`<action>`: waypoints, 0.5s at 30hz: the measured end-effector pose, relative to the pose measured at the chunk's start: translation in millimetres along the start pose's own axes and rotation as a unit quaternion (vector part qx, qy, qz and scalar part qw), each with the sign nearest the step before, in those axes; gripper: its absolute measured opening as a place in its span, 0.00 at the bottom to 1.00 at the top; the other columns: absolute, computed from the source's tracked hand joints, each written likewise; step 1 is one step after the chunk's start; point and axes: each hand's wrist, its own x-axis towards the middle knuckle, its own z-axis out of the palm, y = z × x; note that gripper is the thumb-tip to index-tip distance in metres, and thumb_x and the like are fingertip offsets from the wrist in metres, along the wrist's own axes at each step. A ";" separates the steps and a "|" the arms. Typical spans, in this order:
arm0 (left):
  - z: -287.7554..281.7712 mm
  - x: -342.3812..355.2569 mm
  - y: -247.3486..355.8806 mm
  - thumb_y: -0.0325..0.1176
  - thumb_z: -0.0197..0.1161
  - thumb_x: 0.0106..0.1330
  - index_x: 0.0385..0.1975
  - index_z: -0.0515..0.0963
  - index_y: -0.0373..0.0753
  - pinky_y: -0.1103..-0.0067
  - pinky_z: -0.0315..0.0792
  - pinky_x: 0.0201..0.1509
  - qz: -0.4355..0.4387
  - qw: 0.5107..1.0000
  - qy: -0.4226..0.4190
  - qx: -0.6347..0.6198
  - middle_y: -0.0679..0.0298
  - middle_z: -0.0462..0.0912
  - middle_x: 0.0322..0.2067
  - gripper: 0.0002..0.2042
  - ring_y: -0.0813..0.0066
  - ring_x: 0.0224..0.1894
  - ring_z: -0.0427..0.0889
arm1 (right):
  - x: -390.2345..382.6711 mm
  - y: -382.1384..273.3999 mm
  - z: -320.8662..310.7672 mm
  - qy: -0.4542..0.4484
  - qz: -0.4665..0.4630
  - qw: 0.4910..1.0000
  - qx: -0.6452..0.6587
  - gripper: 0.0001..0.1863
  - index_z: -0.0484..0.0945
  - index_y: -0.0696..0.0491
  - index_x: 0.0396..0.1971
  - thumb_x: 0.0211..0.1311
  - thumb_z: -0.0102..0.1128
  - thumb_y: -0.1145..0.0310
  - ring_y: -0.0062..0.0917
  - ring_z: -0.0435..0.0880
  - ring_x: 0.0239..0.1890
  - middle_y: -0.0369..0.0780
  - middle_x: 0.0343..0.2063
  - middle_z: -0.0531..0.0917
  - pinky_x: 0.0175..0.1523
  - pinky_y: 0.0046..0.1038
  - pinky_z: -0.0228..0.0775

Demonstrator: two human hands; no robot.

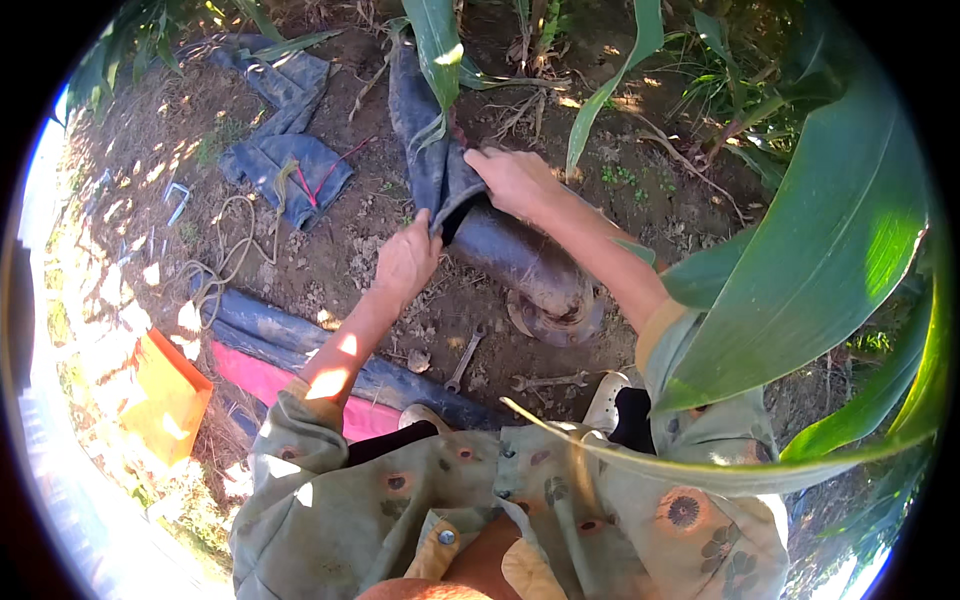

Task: The person uses pliers to tighten a metal clamp on a pipe joint. They then wrap a piece of black plastic around the joint and tie it securely with a rope, creating a makeshift seal.

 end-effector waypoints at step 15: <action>25.2 0.6 -27.6 0.36 0.52 0.67 0.44 0.70 0.31 0.69 0.73 0.34 -0.153 0.925 -0.050 -0.343 0.53 0.82 0.26 0.14 0.61 0.29 0.83 | 25.5 176.4 97.3 -0.161 0.142 0.940 0.265 0.33 0.65 0.54 0.59 0.54 0.63 0.60 0.30 0.77 0.49 0.45 0.48 0.77 0.54 0.29 0.69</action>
